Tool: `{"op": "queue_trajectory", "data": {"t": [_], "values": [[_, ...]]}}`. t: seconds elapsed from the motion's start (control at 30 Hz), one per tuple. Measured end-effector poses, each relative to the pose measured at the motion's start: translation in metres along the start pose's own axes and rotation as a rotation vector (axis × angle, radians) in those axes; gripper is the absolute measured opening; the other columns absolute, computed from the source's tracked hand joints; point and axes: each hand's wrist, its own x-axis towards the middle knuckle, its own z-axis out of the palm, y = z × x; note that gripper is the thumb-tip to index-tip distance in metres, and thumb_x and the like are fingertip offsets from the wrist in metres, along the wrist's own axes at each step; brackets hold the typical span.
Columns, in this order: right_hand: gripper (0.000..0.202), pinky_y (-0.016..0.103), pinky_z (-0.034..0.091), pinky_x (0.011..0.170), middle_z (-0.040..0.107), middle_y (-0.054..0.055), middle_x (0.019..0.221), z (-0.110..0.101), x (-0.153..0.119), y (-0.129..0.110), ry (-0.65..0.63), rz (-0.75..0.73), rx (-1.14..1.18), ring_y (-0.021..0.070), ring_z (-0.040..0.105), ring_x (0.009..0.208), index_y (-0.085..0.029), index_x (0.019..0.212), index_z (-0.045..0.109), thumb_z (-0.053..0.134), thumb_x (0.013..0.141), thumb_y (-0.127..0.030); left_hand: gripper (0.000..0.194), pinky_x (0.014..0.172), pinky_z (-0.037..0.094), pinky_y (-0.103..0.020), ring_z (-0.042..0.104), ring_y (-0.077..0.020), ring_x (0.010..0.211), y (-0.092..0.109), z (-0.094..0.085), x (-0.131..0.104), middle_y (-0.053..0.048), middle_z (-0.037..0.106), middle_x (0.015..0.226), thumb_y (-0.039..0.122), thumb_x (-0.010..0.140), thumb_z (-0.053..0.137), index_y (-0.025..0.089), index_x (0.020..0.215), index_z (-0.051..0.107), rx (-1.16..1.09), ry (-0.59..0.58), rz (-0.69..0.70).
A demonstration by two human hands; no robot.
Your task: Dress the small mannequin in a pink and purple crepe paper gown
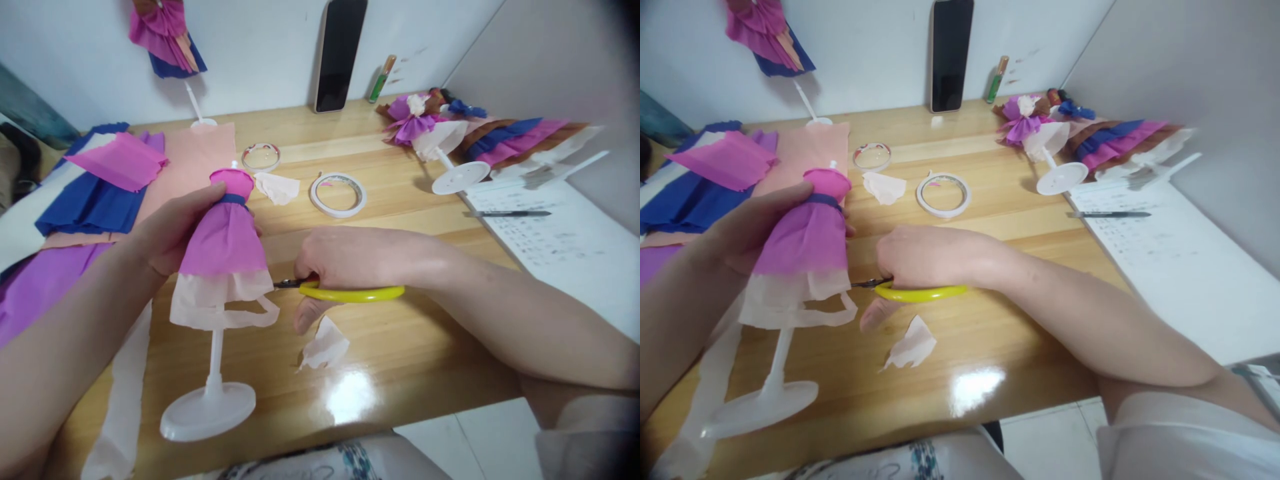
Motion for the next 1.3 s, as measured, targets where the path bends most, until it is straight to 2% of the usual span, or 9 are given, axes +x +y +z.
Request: {"op": "queue_trajectory", "data": {"t": [0.07,0.17,0.33,0.47,0.6,0.73,0.97,1.13,1.3], "values": [[0.054,0.023,0.020,0.041,0.034,-0.008,0.042,0.000,-0.001,0.000,-0.001,-0.009,-0.006,0.0061,0.028,0.041,-0.018,0.047,0.047,0.063,0.075,-0.062,0.040,0.060,0.059,-0.029,0.071,-0.0210,0.061,0.000,0.000,-0.001,-0.013,0.075,0.076,0.035,0.095,0.040,0.004,0.113,0.059,-0.014,-0.002,0.000],[0.052,0.022,0.020,0.041,0.038,-0.007,0.043,0.001,-0.002,-0.001,0.009,-0.025,-0.070,0.0063,0.030,0.040,-0.018,0.050,0.049,0.062,0.076,-0.061,0.041,0.057,0.059,-0.029,0.071,-0.0212,0.060,0.000,0.002,-0.003,-0.014,0.074,0.074,0.035,0.096,0.038,0.004,0.115,0.058,-0.016,0.020,-0.015],[0.035,0.023,0.022,0.045,0.049,-0.004,0.047,0.004,-0.006,-0.002,0.047,-0.026,-0.174,0.0078,0.036,0.041,-0.018,0.059,0.056,0.058,0.083,-0.045,0.040,0.057,0.059,-0.027,0.071,-0.0195,0.060,0.002,0.006,-0.003,-0.011,0.074,0.073,0.034,0.097,0.036,0.005,0.114,0.058,-0.015,0.037,0.006],[0.036,0.023,0.025,0.046,0.055,-0.001,0.053,0.003,-0.005,-0.005,0.049,-0.012,-0.145,0.0098,0.041,0.043,-0.019,0.062,0.059,0.062,0.079,-0.051,0.049,0.060,0.057,-0.026,0.070,-0.0172,0.059,0.003,0.007,-0.002,-0.005,0.073,0.069,0.035,0.099,0.024,0.004,0.121,0.056,0.022,0.044,-0.009],[0.036,0.024,0.027,0.046,0.061,0.001,0.061,0.002,-0.005,-0.008,0.032,0.010,-0.117,0.0111,0.047,0.048,-0.018,0.069,0.064,0.060,0.081,-0.052,0.051,0.059,0.058,-0.029,0.070,-0.0205,0.061,0.002,0.005,-0.002,-0.010,0.074,0.073,0.037,0.098,0.029,0.000,0.126,0.052,0.000,0.012,-0.011],[0.039,0.023,0.027,0.046,0.060,0.000,0.059,0.001,-0.004,-0.011,0.042,0.023,-0.096,0.0102,0.046,0.046,-0.018,0.067,0.064,0.060,0.081,-0.054,0.050,0.059,0.058,-0.030,0.071,-0.0228,0.064,0.000,0.003,-0.002,-0.014,0.074,0.075,0.037,0.096,0.037,-0.001,0.125,0.052,-0.025,-0.022,0.023],[0.036,0.025,0.027,0.047,0.055,-0.001,0.054,0.003,0.001,-0.011,0.063,0.027,-0.160,0.0103,0.041,0.045,-0.017,0.062,0.062,0.059,0.084,-0.045,0.051,0.058,0.058,-0.029,0.071,-0.0218,0.065,-0.001,0.004,-0.001,-0.012,0.074,0.074,0.038,0.098,0.033,0.002,0.130,0.049,-0.025,-0.055,0.010],[0.046,0.025,0.028,0.047,0.051,-0.002,0.048,0.007,0.001,-0.004,0.062,-0.028,-0.116,0.0098,0.042,0.041,-0.017,0.060,0.064,0.060,0.081,-0.058,0.050,0.056,0.058,-0.029,0.070,-0.0210,0.059,0.001,0.009,-0.002,-0.012,0.074,0.070,0.036,0.100,0.024,0.001,0.125,0.050,-0.028,0.009,0.031],[0.048,0.024,0.027,0.046,0.047,-0.004,0.046,0.007,0.002,-0.003,0.054,-0.043,-0.112,0.0095,0.042,0.042,-0.018,0.057,0.063,0.061,0.079,-0.061,0.050,0.055,0.057,-0.029,0.071,-0.0221,0.059,0.003,0.011,-0.004,-0.013,0.074,0.071,0.036,0.099,0.025,0.002,0.124,0.050,-0.026,0.051,0.029]]}}
